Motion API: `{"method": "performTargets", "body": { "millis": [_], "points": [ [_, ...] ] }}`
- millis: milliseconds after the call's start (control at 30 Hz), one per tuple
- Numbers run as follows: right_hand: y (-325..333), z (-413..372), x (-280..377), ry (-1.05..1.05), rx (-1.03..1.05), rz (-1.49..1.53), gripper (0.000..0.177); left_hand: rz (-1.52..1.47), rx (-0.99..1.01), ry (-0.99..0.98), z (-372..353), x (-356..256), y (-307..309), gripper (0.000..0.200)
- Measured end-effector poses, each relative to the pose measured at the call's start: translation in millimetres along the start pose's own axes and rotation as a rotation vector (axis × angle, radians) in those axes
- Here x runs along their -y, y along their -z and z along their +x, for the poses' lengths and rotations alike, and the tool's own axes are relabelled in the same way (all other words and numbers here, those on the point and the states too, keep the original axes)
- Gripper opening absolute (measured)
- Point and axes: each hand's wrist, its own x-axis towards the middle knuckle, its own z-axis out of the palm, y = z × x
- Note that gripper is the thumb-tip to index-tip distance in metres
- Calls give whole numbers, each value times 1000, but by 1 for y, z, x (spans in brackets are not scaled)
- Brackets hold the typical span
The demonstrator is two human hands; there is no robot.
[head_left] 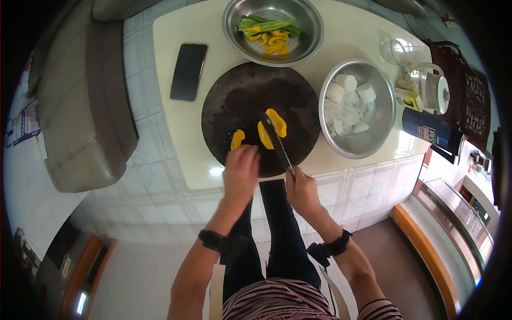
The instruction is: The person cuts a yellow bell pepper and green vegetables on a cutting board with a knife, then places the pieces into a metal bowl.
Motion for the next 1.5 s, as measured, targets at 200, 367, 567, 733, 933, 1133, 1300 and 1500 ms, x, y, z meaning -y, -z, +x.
{"method": "performTargets", "body": {
  "millis": [200, 367, 567, 733, 933, 1133, 1300, 1500],
  "points": [
    [7, -2, -8, 13, -41, 12, 22, 147, 23, -103, 20, -5, -37, 35],
    [12, 0, -19, 150, 7, -135, 31, 255, 156, -298, 18, 19, -37, 29],
    [12, 6, -25, 199, 63, -359, 37, 272, 230, -315, 23, 12, -33, 26],
    [14, 15, -30, 218, 88, -387, 34, 230, 188, -308, 24, 12, -36, 24],
    [-13, 51, -21, 156, 130, -316, 16, 209, 148, -346, 22, 21, -41, 29],
    [-17, 39, -25, 123, 109, -373, 17, 287, 239, -450, 14, 30, -24, 30],
    [8, -1, -55, 97, 125, -362, 16, 315, 378, -588, 5, 38, 4, 37],
    [30, -2, -49, 181, 120, -299, 25, 344, 473, -682, 19, 48, 7, 29]
  ]
}}
